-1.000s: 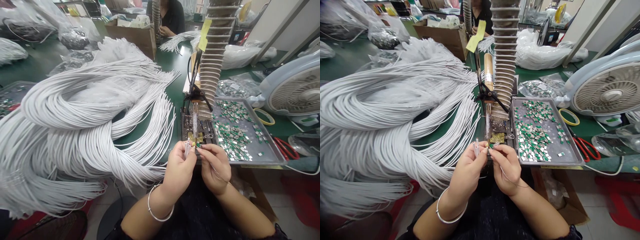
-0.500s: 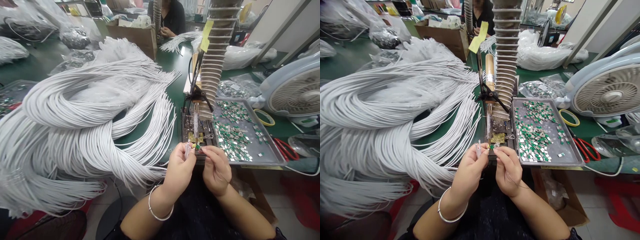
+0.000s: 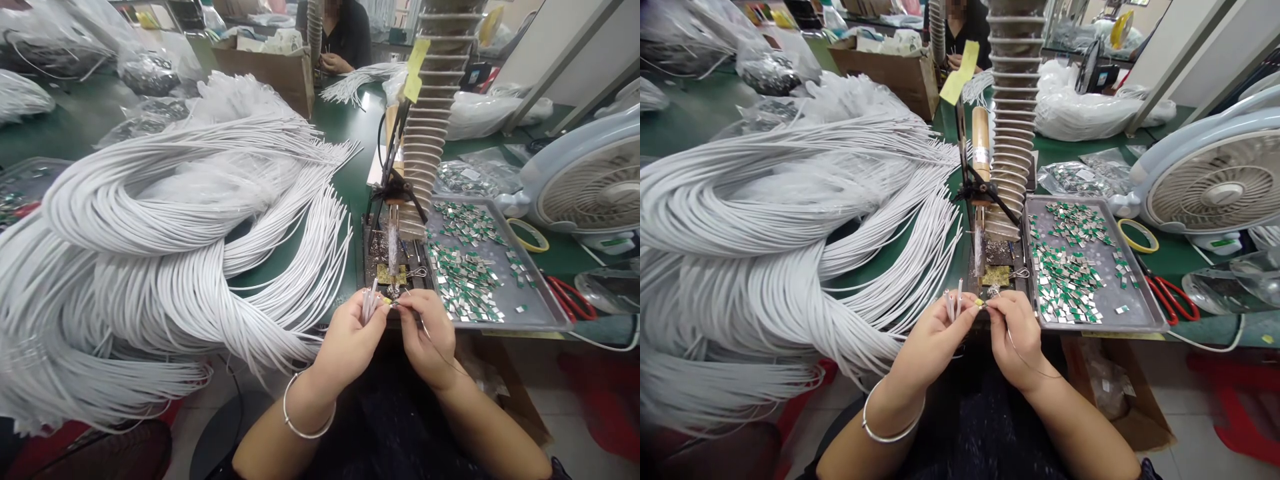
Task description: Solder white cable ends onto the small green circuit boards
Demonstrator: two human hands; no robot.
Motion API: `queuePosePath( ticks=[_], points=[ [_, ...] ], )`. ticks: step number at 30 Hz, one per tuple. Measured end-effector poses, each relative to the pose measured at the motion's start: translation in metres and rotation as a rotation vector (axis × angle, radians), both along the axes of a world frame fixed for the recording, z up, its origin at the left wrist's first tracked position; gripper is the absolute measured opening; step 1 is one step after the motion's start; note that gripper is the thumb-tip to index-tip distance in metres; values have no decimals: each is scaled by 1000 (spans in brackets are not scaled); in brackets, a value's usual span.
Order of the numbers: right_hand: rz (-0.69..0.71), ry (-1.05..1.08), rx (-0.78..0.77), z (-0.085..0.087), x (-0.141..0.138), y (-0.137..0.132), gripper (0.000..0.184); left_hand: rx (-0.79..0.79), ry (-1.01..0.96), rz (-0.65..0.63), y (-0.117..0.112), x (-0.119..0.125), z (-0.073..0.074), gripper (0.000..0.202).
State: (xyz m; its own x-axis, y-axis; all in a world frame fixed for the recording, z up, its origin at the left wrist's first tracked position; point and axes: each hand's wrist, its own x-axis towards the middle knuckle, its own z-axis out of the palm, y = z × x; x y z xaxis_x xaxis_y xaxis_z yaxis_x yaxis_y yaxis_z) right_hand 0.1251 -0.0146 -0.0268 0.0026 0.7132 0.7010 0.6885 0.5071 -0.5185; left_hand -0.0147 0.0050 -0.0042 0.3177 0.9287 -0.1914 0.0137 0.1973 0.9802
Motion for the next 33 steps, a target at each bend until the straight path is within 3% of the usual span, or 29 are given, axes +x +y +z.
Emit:
queuePosePath(
  ticks=[5, 9, 14, 33],
  points=[
    [37, -18, 4, -3, -1, -2, 27, 36, 16, -31, 3, 0, 4, 14],
    [-29, 97, -21, -8, -4, -7, 32, 19, -13, -14, 3, 1, 7, 10],
    [-139, 195, -5, -13, -6, -8, 20, 0, -24, 0, 2, 3, 12, 9],
    [-11, 201, 44, -3, -9, 1, 22, 118, 127, 80, 7, 8, 24, 9]
  ],
)
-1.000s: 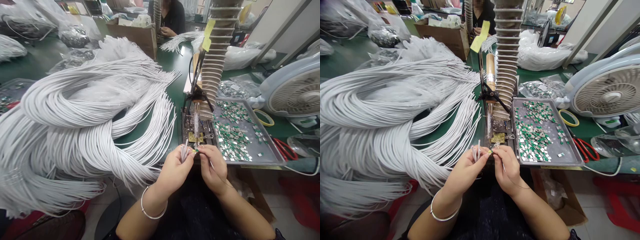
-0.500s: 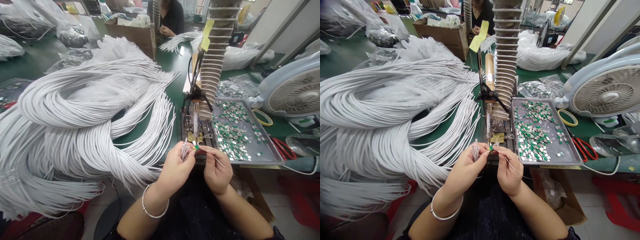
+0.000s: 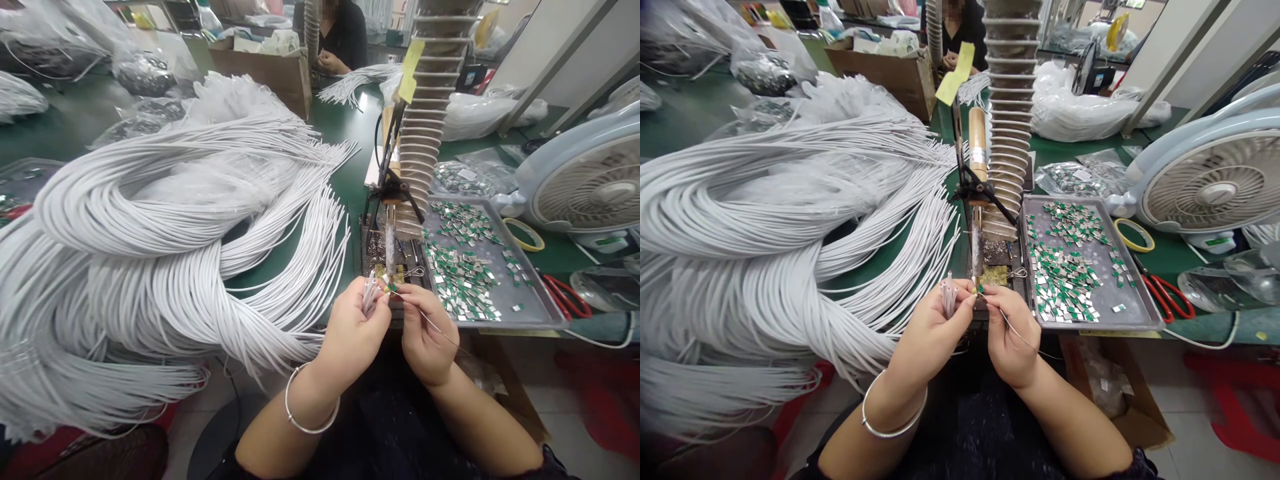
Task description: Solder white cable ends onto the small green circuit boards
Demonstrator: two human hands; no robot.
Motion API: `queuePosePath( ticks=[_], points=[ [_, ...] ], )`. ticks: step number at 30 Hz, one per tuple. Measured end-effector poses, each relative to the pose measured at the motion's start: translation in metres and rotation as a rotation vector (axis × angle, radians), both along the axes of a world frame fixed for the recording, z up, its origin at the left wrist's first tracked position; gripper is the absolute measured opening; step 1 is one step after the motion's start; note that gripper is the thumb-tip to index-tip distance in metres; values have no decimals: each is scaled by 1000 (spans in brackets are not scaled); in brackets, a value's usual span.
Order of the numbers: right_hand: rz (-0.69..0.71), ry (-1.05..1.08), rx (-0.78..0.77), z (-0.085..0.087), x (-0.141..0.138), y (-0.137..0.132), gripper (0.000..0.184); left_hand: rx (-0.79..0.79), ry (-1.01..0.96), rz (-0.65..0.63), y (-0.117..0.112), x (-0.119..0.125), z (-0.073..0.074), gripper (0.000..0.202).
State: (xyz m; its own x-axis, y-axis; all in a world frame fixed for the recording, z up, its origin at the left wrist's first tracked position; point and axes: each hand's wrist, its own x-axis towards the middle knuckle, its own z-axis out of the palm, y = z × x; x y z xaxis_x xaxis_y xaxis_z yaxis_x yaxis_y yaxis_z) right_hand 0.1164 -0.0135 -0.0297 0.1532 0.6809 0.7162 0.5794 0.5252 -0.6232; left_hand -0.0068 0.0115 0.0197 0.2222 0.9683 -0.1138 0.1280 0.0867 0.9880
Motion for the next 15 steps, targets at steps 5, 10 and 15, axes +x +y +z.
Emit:
queuePosePath(
  ticks=[5, 10, 15],
  points=[
    [-20, -28, 20, 3, -1, 1, 22, 12, 4, 11, 0, -1, 0, 9],
    [-32, -51, 29, 8, -2, 2, 20, 13, -2, 15, -2, -2, -1, 10],
    [-35, -50, 41, 9, -3, 4, 20, 29, 0, 30, -2, -1, -2, 11]
  ],
)
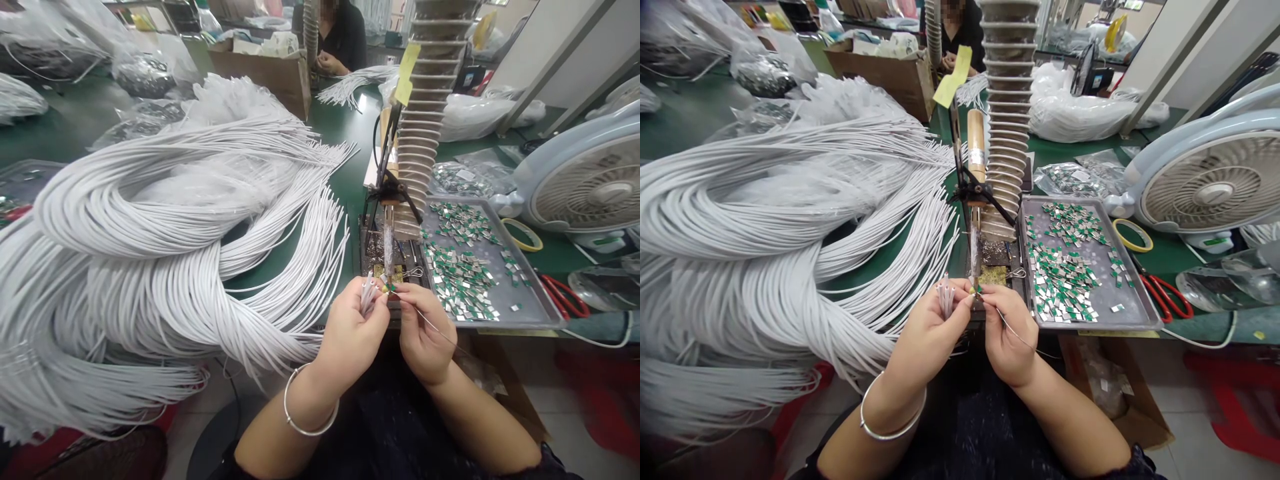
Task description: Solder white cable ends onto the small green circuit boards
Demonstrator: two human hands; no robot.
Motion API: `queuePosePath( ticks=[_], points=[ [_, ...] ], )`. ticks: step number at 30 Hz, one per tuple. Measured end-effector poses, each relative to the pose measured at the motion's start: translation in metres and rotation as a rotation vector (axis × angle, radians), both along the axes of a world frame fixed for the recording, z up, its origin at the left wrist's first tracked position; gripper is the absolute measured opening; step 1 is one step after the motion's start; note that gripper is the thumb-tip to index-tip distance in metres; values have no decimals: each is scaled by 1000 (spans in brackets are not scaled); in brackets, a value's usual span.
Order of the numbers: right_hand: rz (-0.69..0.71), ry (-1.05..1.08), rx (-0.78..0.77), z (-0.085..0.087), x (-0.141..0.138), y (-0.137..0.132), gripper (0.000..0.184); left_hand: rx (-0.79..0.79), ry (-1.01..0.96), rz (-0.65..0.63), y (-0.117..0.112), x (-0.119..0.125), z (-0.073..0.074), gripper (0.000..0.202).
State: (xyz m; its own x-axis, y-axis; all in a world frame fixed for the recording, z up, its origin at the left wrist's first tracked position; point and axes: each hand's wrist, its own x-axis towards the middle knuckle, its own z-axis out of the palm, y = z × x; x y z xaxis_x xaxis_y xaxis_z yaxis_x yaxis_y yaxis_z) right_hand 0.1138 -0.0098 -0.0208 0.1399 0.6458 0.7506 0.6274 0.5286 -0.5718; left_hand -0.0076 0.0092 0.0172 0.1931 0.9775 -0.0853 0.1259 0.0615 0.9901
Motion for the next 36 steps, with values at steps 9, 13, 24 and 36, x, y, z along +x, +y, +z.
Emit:
queuePosePath(
  ticks=[9, 13, 24, 36],
  points=[
    [20, 11, -32, -4, 1, -3, 19, -13, -49, -5, -1, -1, -4, 9],
    [32, -8, -70, -6, 4, -6, 18, -24, -71, -14, -3, -2, -12, 10],
    [-36, -20, -85, -2, 22, -25, 23, 107, -53, -155, -19, -11, -31, 25],
    [-350, -461, -329, 5, 88, 12, 13, 0, -249, -140, -18, -12, -37, 17]
  ],
)
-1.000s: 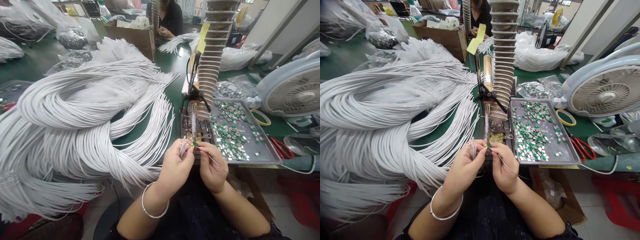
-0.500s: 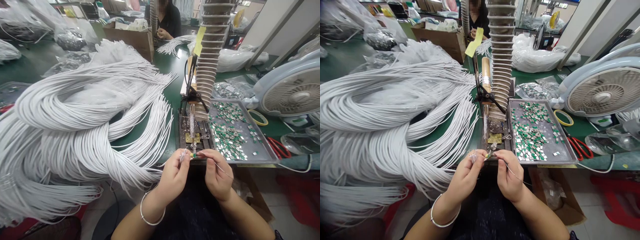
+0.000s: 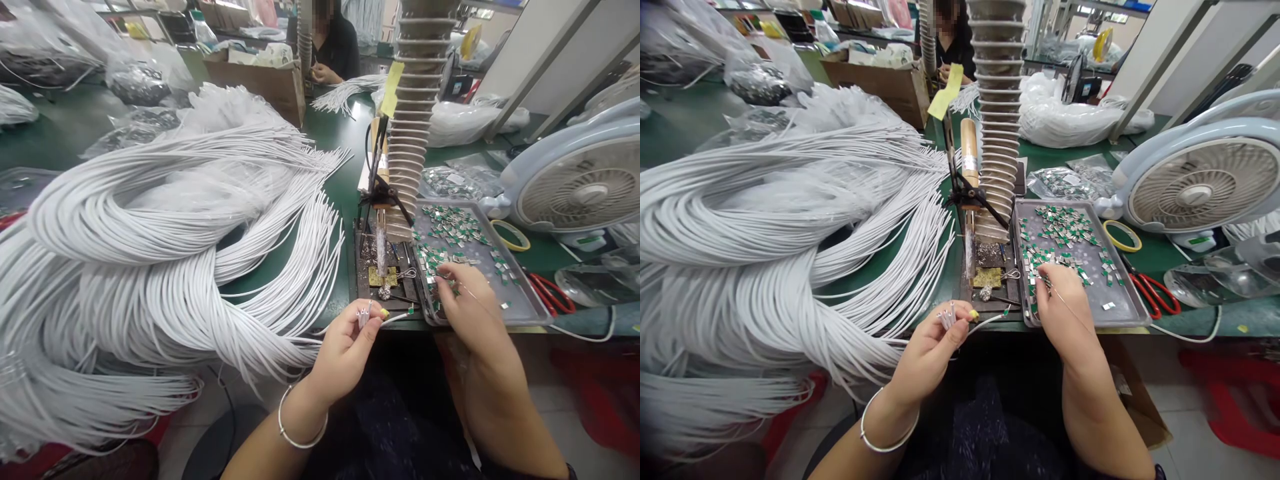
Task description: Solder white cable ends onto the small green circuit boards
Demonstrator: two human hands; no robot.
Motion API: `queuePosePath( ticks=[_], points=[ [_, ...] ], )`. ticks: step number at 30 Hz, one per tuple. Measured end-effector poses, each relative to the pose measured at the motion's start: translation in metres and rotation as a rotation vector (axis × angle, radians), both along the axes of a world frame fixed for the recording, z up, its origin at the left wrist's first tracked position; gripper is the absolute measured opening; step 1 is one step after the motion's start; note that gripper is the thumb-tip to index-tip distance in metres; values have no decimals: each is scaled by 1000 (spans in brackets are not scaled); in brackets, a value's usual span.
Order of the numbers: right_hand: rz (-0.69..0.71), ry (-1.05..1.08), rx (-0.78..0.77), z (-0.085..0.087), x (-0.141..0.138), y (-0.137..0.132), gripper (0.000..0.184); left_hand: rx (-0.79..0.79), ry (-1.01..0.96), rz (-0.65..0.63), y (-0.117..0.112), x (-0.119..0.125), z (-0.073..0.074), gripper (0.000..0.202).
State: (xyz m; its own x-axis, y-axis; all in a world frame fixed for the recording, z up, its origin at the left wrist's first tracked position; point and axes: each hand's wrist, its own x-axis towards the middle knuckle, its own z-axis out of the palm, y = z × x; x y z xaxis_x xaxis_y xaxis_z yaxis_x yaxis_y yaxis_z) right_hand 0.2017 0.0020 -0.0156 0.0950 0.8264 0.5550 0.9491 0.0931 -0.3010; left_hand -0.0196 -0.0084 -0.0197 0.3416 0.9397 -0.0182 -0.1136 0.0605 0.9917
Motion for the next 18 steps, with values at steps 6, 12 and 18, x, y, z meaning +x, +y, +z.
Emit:
queuePosePath(
  ticks=[6, 12, 18],
  points=[
    [7, -117, -185, -2, 4, 20, 13, -77, -110, 0, -2, 0, -7, 21],
    [31, -127, -55, 3, 0, 17, 18, -103, -192, -40, 0, 3, -14, 27],
    [119, 49, 66, 11, -14, -1, 13, -119, -177, -23, 3, 7, -2, 31]
  ],
)
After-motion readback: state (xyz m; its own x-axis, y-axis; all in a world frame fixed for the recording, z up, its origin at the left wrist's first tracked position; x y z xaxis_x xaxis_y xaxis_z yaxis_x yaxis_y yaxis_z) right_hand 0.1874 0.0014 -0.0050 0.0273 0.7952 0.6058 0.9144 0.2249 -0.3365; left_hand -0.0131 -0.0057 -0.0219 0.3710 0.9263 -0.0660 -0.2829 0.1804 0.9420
